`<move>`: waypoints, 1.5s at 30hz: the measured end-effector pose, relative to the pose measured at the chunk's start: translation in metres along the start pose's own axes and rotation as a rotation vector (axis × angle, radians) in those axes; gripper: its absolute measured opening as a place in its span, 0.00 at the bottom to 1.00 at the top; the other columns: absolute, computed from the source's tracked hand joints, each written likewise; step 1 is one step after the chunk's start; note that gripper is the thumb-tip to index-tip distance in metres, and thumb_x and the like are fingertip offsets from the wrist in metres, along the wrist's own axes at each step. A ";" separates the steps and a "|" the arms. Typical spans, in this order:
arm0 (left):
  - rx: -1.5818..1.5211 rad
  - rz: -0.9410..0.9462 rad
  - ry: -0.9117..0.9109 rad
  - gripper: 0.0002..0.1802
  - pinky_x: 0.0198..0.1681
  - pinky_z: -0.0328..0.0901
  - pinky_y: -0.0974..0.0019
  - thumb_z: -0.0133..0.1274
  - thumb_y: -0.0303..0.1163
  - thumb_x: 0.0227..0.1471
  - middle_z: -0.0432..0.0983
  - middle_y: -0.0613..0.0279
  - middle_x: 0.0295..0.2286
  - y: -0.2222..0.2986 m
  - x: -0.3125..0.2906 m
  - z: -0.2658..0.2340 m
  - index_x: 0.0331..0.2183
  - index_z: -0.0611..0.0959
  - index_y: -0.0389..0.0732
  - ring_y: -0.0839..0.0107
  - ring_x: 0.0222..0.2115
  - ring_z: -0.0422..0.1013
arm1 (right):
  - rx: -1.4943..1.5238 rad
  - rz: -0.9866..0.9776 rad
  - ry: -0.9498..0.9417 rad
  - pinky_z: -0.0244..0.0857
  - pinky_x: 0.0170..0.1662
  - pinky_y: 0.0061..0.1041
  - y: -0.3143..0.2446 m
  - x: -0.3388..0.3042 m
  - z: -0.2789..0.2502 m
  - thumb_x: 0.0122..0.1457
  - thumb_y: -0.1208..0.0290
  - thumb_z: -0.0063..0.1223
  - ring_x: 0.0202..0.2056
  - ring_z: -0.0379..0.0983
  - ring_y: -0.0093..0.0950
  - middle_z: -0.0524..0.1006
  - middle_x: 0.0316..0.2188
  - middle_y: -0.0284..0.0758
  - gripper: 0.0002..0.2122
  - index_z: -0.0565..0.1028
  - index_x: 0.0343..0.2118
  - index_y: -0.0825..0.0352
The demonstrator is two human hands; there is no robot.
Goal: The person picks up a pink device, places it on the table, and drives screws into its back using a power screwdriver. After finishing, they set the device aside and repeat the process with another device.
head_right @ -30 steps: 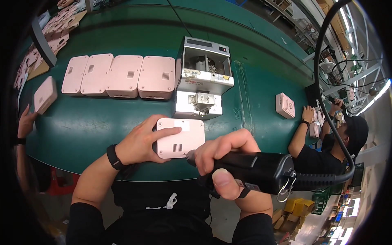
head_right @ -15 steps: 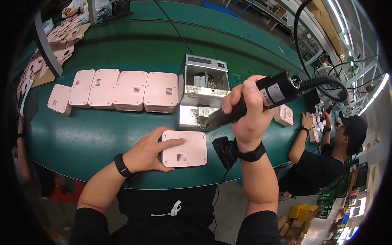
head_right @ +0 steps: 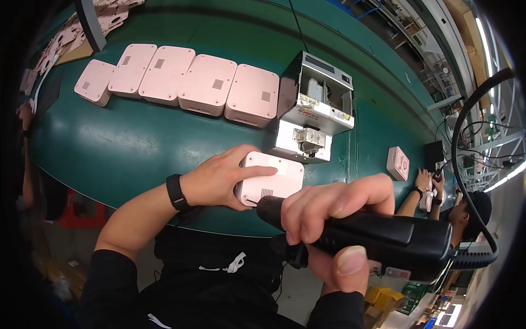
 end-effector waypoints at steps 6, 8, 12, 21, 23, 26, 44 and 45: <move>-0.022 -0.028 0.024 0.46 0.52 0.69 0.54 0.74 0.35 0.28 0.64 0.50 0.49 0.002 -0.001 0.002 0.55 0.76 0.56 0.48 0.50 0.68 | -0.021 0.122 0.007 0.63 0.24 0.30 0.017 -0.008 0.008 0.56 0.51 0.59 0.15 0.64 0.26 0.67 0.18 0.33 0.23 0.60 0.38 0.62; -0.016 -0.024 0.030 0.46 0.52 0.69 0.55 0.73 0.34 0.28 0.65 0.51 0.49 0.001 -0.002 0.003 0.55 0.77 0.56 0.49 0.50 0.68 | -0.061 0.088 0.010 0.63 0.19 0.28 0.025 -0.008 0.011 0.57 0.50 0.56 0.12 0.62 0.24 0.66 0.16 0.31 0.22 0.60 0.37 0.62; -0.021 -0.036 0.041 0.45 0.52 0.69 0.55 0.73 0.33 0.27 0.66 0.51 0.49 0.001 -0.003 0.005 0.54 0.78 0.56 0.49 0.50 0.68 | -0.077 0.073 0.038 0.62 0.19 0.27 0.024 -0.009 0.010 0.57 0.51 0.57 0.11 0.61 0.24 0.65 0.16 0.30 0.22 0.60 0.37 0.62; -0.006 -0.032 0.036 0.46 0.51 0.70 0.56 0.73 0.32 0.26 0.66 0.50 0.49 -0.001 -0.005 0.006 0.54 0.78 0.56 0.49 0.50 0.68 | -0.065 -0.022 -0.064 0.61 0.18 0.25 0.030 -0.011 0.010 0.58 0.51 0.56 0.11 0.60 0.23 0.65 0.16 0.29 0.21 0.59 0.36 0.62; -0.013 -0.034 0.041 0.46 0.51 0.70 0.56 0.74 0.32 0.26 0.66 0.50 0.49 -0.001 -0.006 0.006 0.54 0.78 0.56 0.49 0.50 0.68 | -0.081 -0.007 -0.041 0.61 0.18 0.24 0.031 -0.011 0.013 0.58 0.51 0.56 0.11 0.60 0.22 0.65 0.16 0.29 0.21 0.59 0.36 0.62; -0.019 -0.036 0.049 0.46 0.51 0.70 0.56 0.74 0.32 0.26 0.65 0.50 0.49 0.000 -0.005 0.006 0.54 0.78 0.56 0.49 0.50 0.68 | -0.078 -0.016 -0.033 0.61 0.18 0.24 0.030 -0.013 0.010 0.58 0.51 0.56 0.11 0.60 0.22 0.65 0.15 0.29 0.21 0.59 0.36 0.62; -0.004 -0.026 0.028 0.45 0.50 0.69 0.56 0.73 0.34 0.28 0.66 0.50 0.47 -0.001 -0.007 0.004 0.54 0.78 0.55 0.50 0.48 0.69 | -0.046 -0.032 -0.132 0.64 0.17 0.26 0.027 -0.014 0.014 0.55 0.51 0.59 0.10 0.62 0.24 0.66 0.14 0.30 0.23 0.60 0.35 0.63; -0.003 -0.023 0.018 0.45 0.50 0.69 0.56 0.72 0.35 0.28 0.66 0.50 0.47 -0.001 -0.007 0.004 0.54 0.78 0.55 0.50 0.48 0.69 | -0.052 -0.028 -0.120 0.64 0.17 0.26 0.026 -0.013 0.013 0.55 0.51 0.59 0.10 0.63 0.24 0.66 0.14 0.30 0.22 0.60 0.35 0.63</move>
Point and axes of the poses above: each hand's wrist, its own x-axis towards the middle knuckle, its own z-axis out of the palm, y = z × x, the point moved 2 cm from there along x, towards the middle knuckle
